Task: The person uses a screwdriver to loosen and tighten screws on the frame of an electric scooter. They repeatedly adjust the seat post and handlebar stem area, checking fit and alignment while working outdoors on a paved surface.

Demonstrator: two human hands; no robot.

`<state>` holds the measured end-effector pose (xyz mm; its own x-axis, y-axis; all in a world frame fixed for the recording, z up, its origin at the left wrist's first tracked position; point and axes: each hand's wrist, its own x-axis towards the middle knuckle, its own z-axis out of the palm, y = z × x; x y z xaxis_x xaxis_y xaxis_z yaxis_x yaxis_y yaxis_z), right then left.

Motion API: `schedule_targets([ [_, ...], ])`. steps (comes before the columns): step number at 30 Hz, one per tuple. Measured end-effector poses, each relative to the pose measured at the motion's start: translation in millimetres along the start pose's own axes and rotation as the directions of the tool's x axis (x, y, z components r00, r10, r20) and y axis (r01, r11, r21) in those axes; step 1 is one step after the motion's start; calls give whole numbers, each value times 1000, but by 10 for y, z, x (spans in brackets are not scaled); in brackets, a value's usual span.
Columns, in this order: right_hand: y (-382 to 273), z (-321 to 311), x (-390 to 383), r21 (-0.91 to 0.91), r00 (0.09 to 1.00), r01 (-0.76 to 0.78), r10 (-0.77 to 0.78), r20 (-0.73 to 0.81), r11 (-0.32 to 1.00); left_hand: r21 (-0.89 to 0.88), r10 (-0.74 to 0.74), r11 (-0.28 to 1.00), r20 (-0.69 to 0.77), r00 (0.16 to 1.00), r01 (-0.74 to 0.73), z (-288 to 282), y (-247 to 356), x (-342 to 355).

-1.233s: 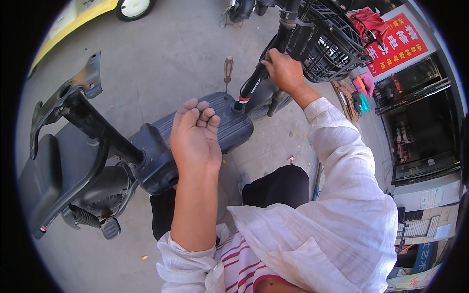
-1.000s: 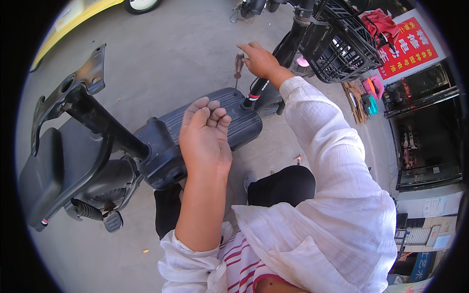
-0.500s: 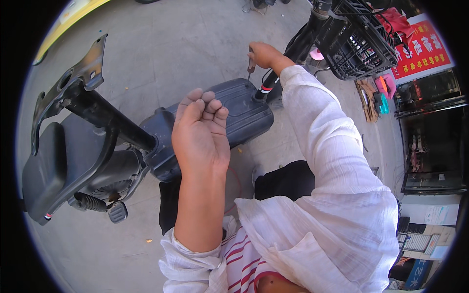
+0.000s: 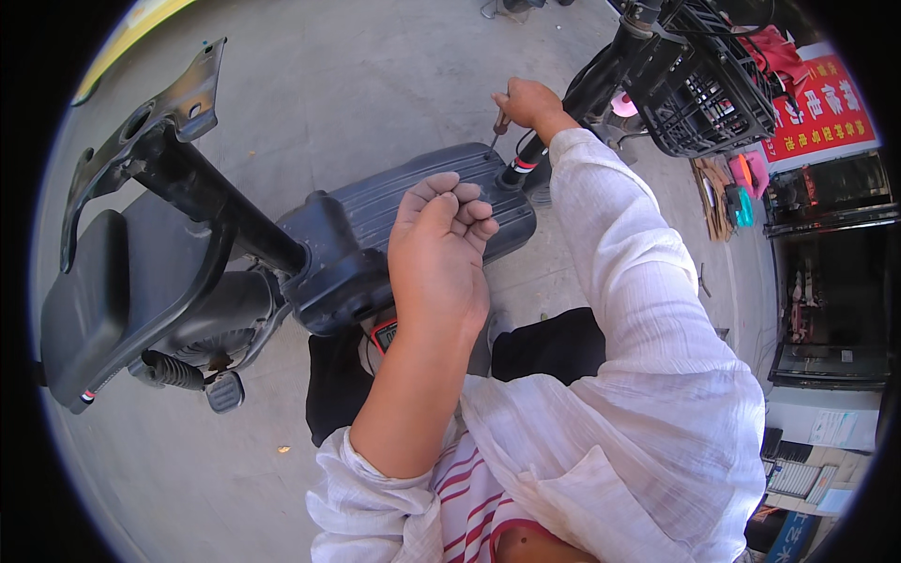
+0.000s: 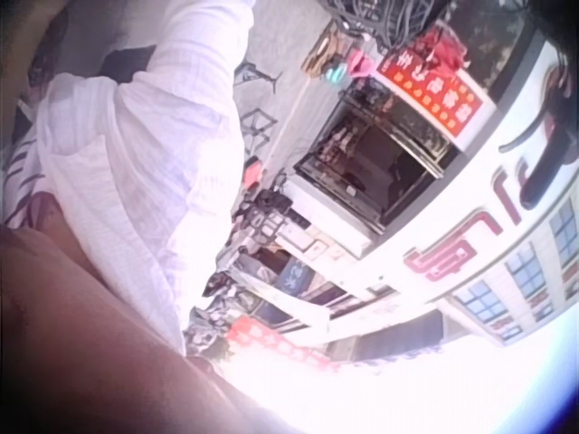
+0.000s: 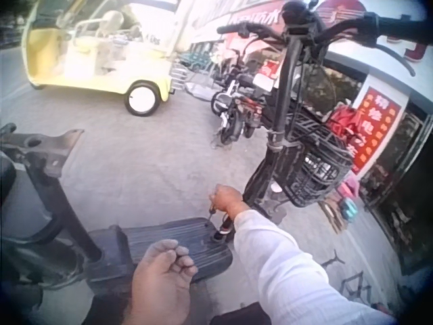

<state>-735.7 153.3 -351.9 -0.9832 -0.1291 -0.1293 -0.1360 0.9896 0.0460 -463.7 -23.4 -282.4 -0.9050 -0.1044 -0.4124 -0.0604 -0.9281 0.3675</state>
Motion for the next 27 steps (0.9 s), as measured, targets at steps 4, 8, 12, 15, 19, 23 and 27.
schedule_targets([
  [4, 120, 61, 83, 14, 1000, 1, -1, -26, 1000, 30, -24, 999, 6, 1000, 24, 33, -54, 3],
  [8, 143, 146, 67, 23, 992, 78, -75, -102, 997, 53, -50, 997, -5, 999, 50, 34, -70, 1],
  [12, 2, 44, -48, -5, 999, -1, 1, -34, 1000, 57, -59, 997, -13, 998, 60, 23, -86, 2],
  [15, 104, 82, 18, 16, 999, 21, -21, -25, 1000, 48, -59, 997, -22, 998, 60, 32, -67, 20],
  [19, 172, 170, 65, 1, 997, 53, -53, -63, 999, 32, 14, 999, -24, 1000, -13, 29, 6, 55],
  [23, -11, -61, -123, -29, 998, 28, -27, 53, 999, 40, 30, 999, -57, 998, -27, 39, 14, 47],
  [27, 126, 72, -17, -64, 997, 39, -44, -69, 997, 50, 23, 999, -43, 999, -21, 64, -17, 46],
])
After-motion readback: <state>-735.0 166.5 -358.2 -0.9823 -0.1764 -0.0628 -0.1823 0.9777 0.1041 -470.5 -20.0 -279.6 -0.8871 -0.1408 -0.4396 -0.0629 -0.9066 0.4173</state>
